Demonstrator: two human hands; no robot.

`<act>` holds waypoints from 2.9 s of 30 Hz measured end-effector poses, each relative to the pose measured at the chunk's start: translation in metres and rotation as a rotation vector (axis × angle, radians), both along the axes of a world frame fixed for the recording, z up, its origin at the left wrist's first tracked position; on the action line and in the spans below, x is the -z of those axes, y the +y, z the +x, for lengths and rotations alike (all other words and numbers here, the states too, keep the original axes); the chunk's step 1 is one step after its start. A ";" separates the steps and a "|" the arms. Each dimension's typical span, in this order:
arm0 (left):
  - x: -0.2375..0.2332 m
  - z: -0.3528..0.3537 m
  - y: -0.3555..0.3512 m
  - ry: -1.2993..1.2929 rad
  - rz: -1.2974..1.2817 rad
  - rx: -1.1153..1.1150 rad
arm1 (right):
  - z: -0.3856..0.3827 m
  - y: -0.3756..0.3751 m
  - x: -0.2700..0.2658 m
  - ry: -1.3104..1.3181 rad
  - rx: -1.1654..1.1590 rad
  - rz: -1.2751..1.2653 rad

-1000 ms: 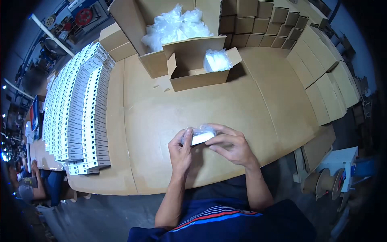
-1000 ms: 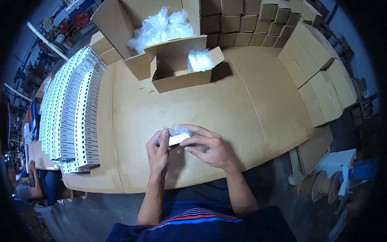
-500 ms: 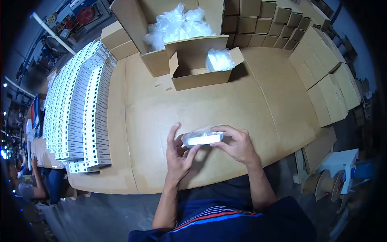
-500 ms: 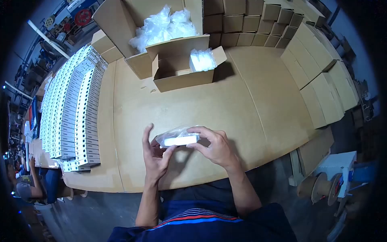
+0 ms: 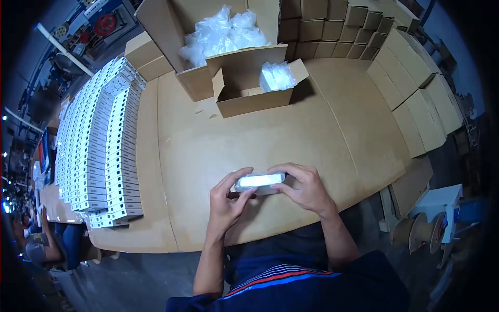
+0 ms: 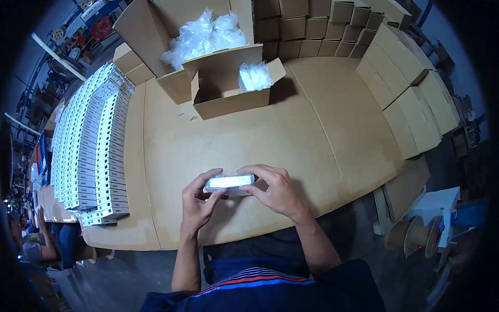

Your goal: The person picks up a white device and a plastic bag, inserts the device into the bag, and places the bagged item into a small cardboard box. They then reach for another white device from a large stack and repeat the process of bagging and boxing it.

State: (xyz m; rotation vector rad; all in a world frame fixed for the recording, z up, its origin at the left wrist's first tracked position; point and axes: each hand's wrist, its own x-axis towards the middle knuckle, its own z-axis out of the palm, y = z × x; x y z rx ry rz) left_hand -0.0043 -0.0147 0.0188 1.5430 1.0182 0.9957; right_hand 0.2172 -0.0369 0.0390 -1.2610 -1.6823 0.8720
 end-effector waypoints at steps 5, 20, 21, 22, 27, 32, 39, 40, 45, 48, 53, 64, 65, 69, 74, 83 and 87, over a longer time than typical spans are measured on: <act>0.007 -0.004 0.001 -0.027 -0.082 0.017 | -0.002 0.003 -0.003 -0.017 -0.082 0.117; -0.038 0.005 0.072 0.095 0.036 0.072 | 0.019 0.045 -0.013 -0.045 0.022 0.233; -0.034 0.008 0.083 0.171 0.160 0.026 | 0.021 0.051 -0.016 0.001 0.116 0.227; -0.031 0.011 0.092 0.247 0.283 -0.021 | 0.022 0.058 -0.019 0.049 0.210 0.220; -0.024 0.033 0.138 0.532 0.734 -0.014 | 0.018 0.109 -0.027 0.066 0.536 0.475; -0.006 0.053 0.171 0.733 0.807 -0.054 | -0.001 0.157 -0.018 -0.056 0.649 0.643; 0.009 0.048 0.174 0.735 0.693 0.008 | -0.013 0.184 0.004 -0.281 0.650 0.705; 0.009 0.046 0.175 0.733 0.703 0.025 | -0.013 0.186 0.006 -0.291 0.638 0.689; 0.008 0.038 0.173 0.720 0.711 0.085 | -0.013 0.192 0.014 -0.360 0.632 0.581; 0.005 0.038 0.172 0.730 0.708 0.095 | -0.012 0.202 0.020 -0.419 0.634 0.468; 0.006 0.038 0.174 0.728 0.708 0.109 | -0.018 0.209 0.017 -0.645 0.640 0.309; -0.032 -0.026 0.157 0.564 0.708 0.109 | -0.019 0.190 0.009 -0.786 0.660 0.254; -0.038 -0.043 0.159 0.575 0.704 0.047 | -0.025 0.189 0.002 -0.744 0.683 0.396; -0.057 -0.126 0.186 0.636 0.708 -0.318 | -0.099 0.192 -0.052 -0.219 0.482 0.463; -0.065 -0.223 0.259 0.710 0.741 -0.613 | -0.209 0.261 -0.055 -0.099 -0.173 0.365; -0.056 -0.306 0.394 0.926 0.882 -0.643 | -0.351 0.463 -0.043 -0.238 -0.274 0.429; -0.047 -0.306 0.398 0.965 0.929 -0.720 | -0.366 0.492 -0.029 -0.249 -0.262 0.505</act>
